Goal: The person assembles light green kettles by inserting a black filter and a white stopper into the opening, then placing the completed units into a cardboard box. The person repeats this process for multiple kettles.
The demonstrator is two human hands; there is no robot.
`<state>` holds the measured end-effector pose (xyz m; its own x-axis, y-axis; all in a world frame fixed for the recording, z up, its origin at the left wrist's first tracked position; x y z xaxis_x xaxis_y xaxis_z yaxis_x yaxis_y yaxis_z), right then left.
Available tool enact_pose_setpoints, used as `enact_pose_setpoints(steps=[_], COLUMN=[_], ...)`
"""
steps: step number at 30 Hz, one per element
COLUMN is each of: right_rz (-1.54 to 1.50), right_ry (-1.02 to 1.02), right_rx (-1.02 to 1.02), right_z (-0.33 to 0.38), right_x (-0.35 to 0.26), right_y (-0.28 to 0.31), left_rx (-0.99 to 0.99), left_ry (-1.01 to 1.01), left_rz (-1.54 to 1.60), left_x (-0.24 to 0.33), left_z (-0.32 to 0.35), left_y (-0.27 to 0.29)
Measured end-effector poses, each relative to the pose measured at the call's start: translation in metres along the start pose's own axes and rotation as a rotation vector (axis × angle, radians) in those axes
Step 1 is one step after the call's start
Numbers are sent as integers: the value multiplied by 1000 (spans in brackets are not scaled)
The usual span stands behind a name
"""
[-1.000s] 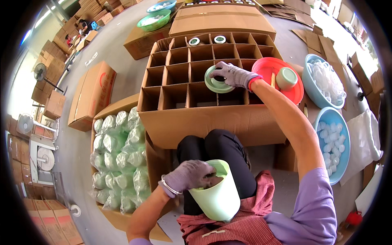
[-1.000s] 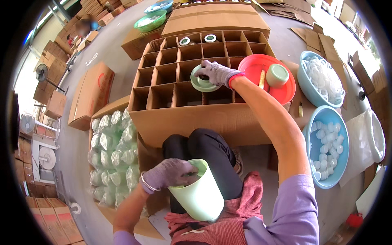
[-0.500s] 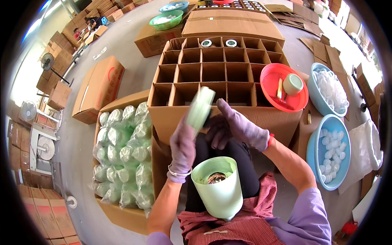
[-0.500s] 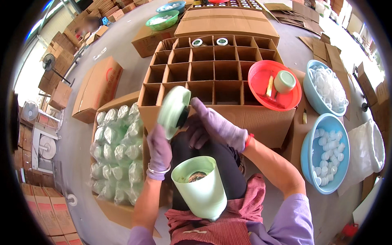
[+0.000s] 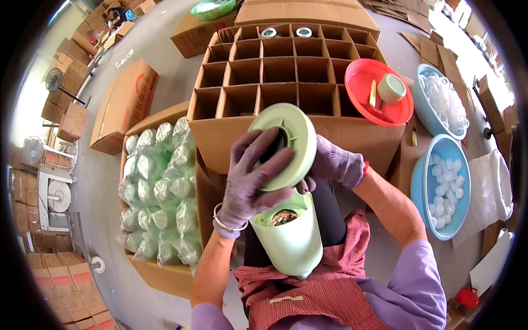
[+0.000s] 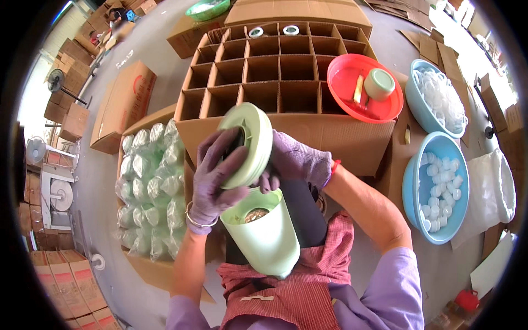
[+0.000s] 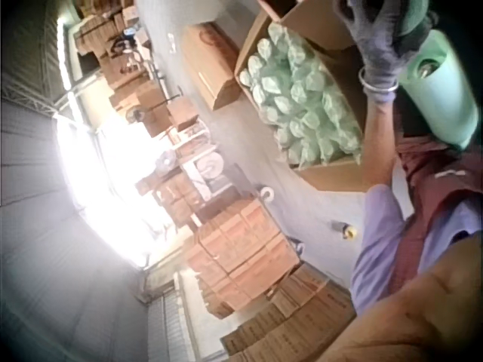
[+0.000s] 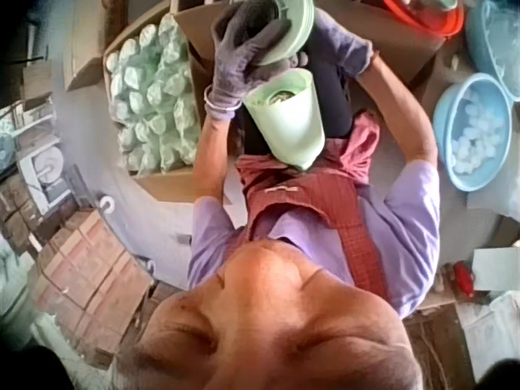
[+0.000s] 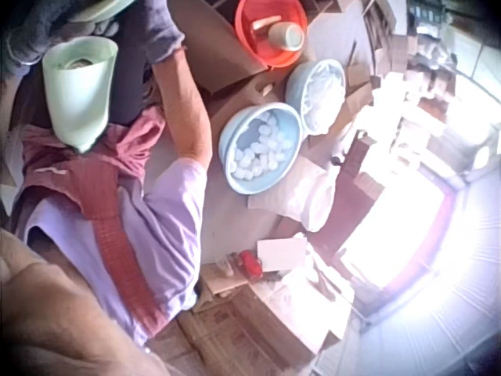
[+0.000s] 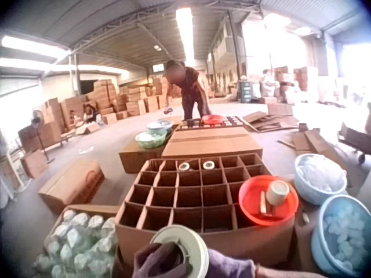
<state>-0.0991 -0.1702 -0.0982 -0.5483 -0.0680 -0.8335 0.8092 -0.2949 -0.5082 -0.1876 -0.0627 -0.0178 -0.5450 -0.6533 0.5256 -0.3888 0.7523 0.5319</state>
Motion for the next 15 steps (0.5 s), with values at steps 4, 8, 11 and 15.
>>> enact_pose_setpoints(steps=[4,8,11,15], right_rz=[755,675,789,1002], right_ry=[-11,366,358,449], right_rx=[651,580,329,127], right_z=[26,25,13,3], right_x=[-17,-18,-9,16], right_y=[38,14,-29,-54], left_rx=[-57,-279,-274,-326], left_ry=[284,382,345,391], left_rz=[150,186,231,298], left_x=[-11,-10,-6,0], left_z=[48,76,68,73], left_y=[10,-6,-4,-3])
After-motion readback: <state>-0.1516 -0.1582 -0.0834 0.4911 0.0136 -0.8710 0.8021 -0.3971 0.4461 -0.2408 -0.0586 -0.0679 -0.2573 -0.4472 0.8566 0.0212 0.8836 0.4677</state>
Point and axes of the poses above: each hand's wrist, its own z-axis away from the middle knuckle, its own y-axis out of the back of the hand, x = y × z, the point moved 7 cm from there along -z, towards the middle knuckle, and after that the axes turned 5 degrees about x, right-handed, at the moved point
